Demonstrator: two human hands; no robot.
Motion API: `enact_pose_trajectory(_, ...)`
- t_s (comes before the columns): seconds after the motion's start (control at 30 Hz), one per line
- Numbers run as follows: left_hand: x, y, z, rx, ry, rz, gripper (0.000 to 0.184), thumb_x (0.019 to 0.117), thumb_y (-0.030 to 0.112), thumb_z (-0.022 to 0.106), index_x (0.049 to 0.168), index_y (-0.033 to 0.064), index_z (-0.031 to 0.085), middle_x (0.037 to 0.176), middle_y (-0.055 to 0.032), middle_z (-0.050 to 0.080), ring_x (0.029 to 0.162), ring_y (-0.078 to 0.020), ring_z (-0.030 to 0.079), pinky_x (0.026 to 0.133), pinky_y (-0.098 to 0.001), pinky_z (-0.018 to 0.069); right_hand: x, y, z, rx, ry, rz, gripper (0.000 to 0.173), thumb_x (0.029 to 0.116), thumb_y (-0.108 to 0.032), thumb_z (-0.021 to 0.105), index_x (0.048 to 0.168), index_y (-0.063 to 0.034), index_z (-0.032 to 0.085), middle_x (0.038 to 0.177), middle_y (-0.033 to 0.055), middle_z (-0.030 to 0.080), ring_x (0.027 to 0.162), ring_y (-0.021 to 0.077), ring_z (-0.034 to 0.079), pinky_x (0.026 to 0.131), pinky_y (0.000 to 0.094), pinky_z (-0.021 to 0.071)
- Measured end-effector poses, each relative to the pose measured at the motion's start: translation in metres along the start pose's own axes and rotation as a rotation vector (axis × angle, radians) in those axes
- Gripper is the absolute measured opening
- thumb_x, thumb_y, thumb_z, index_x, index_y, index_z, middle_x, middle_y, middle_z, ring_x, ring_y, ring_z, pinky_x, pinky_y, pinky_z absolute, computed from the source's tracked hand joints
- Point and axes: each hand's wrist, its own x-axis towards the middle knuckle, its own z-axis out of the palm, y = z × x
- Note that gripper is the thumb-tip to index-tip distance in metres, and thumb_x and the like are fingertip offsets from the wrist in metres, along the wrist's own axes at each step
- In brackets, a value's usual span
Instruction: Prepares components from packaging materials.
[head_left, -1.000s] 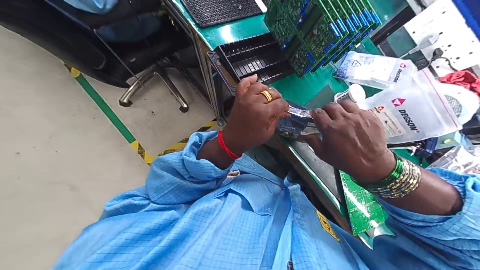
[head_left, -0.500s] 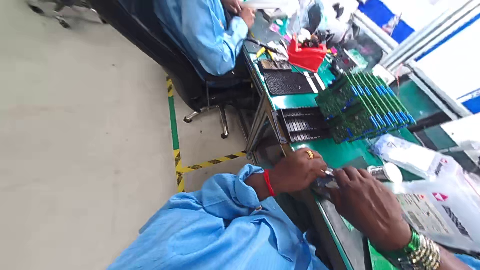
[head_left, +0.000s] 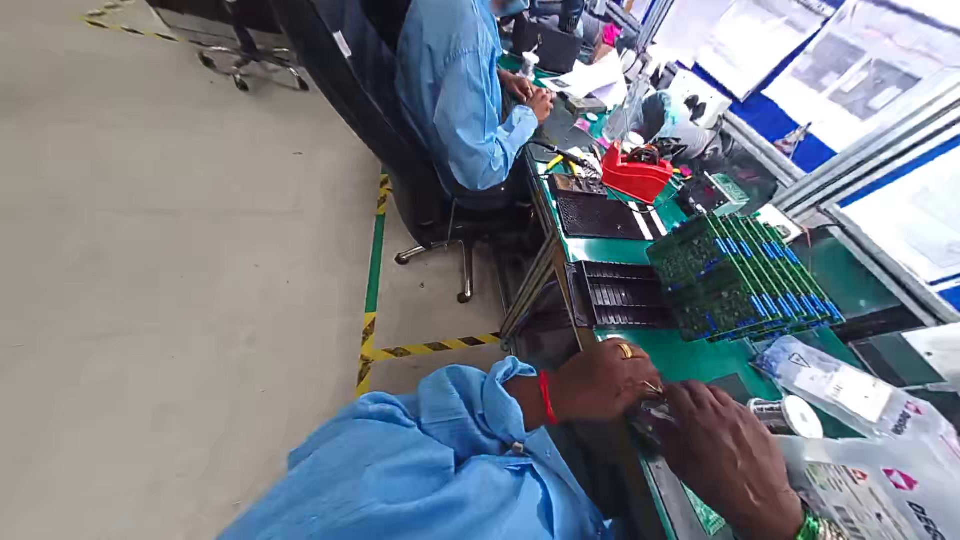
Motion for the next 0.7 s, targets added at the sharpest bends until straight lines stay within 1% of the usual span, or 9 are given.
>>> enact_pose_trajectory(0.1,0.000,-0.001,0.000,0.025,0.008,0.017,0.014,0.0937,0.010,0.067,0.095,-0.0017,0.074,0.097,-0.0158,0.074,0.101,-0.0279,0.071,0.097,-0.0375,0.0527,-0.002,0.003,0.003,-0.005,0.030,-0.021,0.036,0.0837,-0.033,0.065,0.087,0.0028,0.071,0.082,0.0202,0.070,0.075,0.0404,0.071,0.058,0.0507,0.0559)
enact_pose_trajectory(0.17,0.000,-0.001,0.000,0.031,0.007,0.029,0.013,0.0928,0.010,0.067,0.095,-0.0013,0.074,0.097,-0.0154,0.074,0.101,-0.0272,0.070,0.097,-0.0365,0.0528,-0.003,0.007,0.008,-0.014,0.080,-0.046,0.033,0.0837,-0.031,0.062,0.083,0.0005,0.071,0.078,0.0176,0.069,0.072,0.0379,0.071,0.056,0.0479,0.0552)
enact_pose_trajectory(0.3,0.001,0.000,0.000,0.031,-0.007,0.027,0.014,0.0939,0.010,0.066,0.096,-0.0015,0.074,0.097,-0.0158,0.074,0.101,-0.0275,0.070,0.097,-0.0379,0.0529,-0.004,0.008,0.009,-0.013,0.099,-0.049,0.034,0.0857,-0.031,0.061,0.084,0.0013,0.073,0.079,0.0185,0.070,0.073,0.0384,0.072,0.057,0.0494,0.0565)
enact_pose_trajectory(0.47,0.001,-0.001,0.000,0.028,-0.014,0.039,0.015,0.0939,0.010,0.065,0.096,-0.0019,0.074,0.097,-0.0160,0.074,0.100,-0.0275,0.070,0.097,-0.0374,0.0523,-0.005,0.010,0.013,-0.005,0.142,-0.081,0.036,0.0875,-0.033,0.056,0.081,-0.0010,0.072,0.077,0.0155,0.070,0.069,0.0356,0.071,0.054,0.0466,0.0550)
enact_pose_trajectory(0.53,0.000,-0.001,-0.001,0.034,-0.014,0.043,0.015,0.0940,0.011,0.065,0.094,-0.0017,0.074,0.097,-0.0157,0.074,0.099,-0.0268,0.070,0.096,-0.0366,0.0527,-0.005,0.010,0.011,0.002,0.114,-0.079,0.033,0.0863,-0.032,0.060,0.084,-0.0016,0.073,0.079,0.0155,0.071,0.071,0.0358,0.072,0.055,0.0472,0.0557)
enact_pose_trajectory(0.6,0.000,0.000,-0.001,0.033,-0.017,0.031,0.015,0.0941,0.010,0.066,0.094,-0.0024,0.074,0.097,-0.0164,0.074,0.100,-0.0274,0.070,0.097,-0.0375,0.0527,-0.006,0.007,0.002,0.031,0.022,-0.038,0.030,0.0841,-0.028,0.069,0.092,0.0010,0.074,0.085,0.0189,0.072,0.076,0.0394,0.072,0.058,0.0511,0.0568)
enact_pose_trajectory(0.63,0.000,0.000,0.000,0.035,-0.017,0.018,0.015,0.0941,0.010,0.066,0.095,-0.0024,0.074,0.097,-0.0166,0.074,0.101,-0.0275,0.070,0.097,-0.0376,0.0531,-0.007,0.006,-0.003,0.042,-0.010,-0.014,0.032,0.0825,-0.027,0.074,0.096,0.0022,0.074,0.087,0.0205,0.072,0.078,0.0409,0.072,0.059,0.0523,0.0572)
enact_pose_trajectory(0.7,-0.001,-0.001,0.002,0.043,-0.006,0.002,0.015,0.0942,0.011,0.066,0.095,-0.0021,0.074,0.097,-0.0162,0.074,0.100,-0.0274,0.071,0.097,-0.0376,0.0535,-0.010,0.006,-0.013,0.055,-0.027,0.025,0.039,0.0819,-0.031,0.075,0.101,0.0032,0.074,0.089,0.0220,0.071,0.079,0.0422,0.072,0.060,0.0529,0.0575)
